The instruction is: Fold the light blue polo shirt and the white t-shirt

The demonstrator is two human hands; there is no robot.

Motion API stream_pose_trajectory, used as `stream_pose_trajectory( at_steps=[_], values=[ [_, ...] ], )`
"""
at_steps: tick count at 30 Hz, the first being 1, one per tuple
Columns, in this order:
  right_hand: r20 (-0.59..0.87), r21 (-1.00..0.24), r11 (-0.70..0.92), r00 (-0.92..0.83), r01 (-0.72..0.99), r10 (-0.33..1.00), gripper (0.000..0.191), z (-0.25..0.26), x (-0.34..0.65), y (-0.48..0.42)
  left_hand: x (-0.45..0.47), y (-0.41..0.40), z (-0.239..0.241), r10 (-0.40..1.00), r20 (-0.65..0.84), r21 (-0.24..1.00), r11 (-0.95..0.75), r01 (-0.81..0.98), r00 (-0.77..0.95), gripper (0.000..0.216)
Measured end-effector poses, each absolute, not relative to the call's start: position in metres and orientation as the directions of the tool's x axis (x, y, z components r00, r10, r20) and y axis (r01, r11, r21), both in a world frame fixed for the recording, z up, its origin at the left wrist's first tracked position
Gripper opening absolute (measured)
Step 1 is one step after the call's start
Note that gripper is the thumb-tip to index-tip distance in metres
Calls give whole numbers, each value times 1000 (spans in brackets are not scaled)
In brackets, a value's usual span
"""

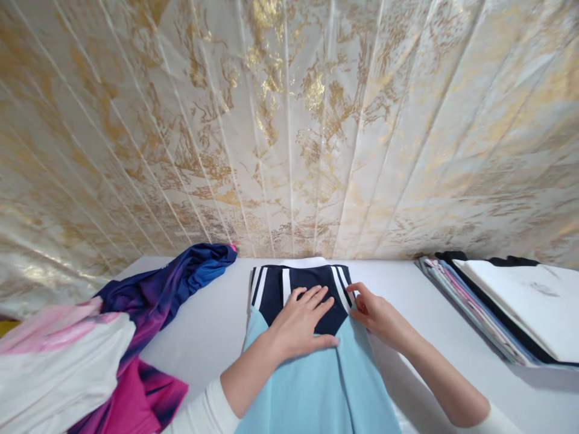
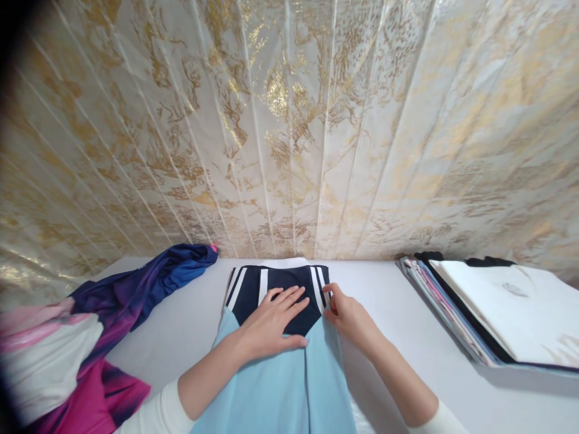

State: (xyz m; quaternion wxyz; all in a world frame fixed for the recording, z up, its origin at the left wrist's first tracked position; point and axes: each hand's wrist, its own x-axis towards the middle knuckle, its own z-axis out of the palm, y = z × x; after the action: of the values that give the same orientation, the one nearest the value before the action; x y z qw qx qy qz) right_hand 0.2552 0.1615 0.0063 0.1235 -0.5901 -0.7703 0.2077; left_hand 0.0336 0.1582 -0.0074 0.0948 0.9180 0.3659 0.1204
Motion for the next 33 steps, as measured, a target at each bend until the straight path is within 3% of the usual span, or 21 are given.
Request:
stream_pose_trajectory(
  at_steps=[7,12,15,22,29,33],
  values=[
    [-66,-207,177,-194,962,979,36,9,253,158,31,161,-7,681,156,268,-726,633,715,78],
    [375,-129,378,-308,917,874,50,-19,240,126,30,152,9,729,114,232,-681,695,675,64],
    [492,-168,513,-380,842,783,58,-40,229,93,28,136,11,789,135,158,-614,774,599,62],
    [380,-70,542,-480,838,791,77,-46,230,67,2,99,-20,801,217,93,-586,805,558,72],
    [347,-63,516,-466,854,814,72,-48,239,83,0,112,-14,797,203,169,-601,781,569,73],
    [334,-71,527,-478,847,812,66,-48,244,83,-6,102,-6,838,233,210,-538,816,493,61]
  ],
)
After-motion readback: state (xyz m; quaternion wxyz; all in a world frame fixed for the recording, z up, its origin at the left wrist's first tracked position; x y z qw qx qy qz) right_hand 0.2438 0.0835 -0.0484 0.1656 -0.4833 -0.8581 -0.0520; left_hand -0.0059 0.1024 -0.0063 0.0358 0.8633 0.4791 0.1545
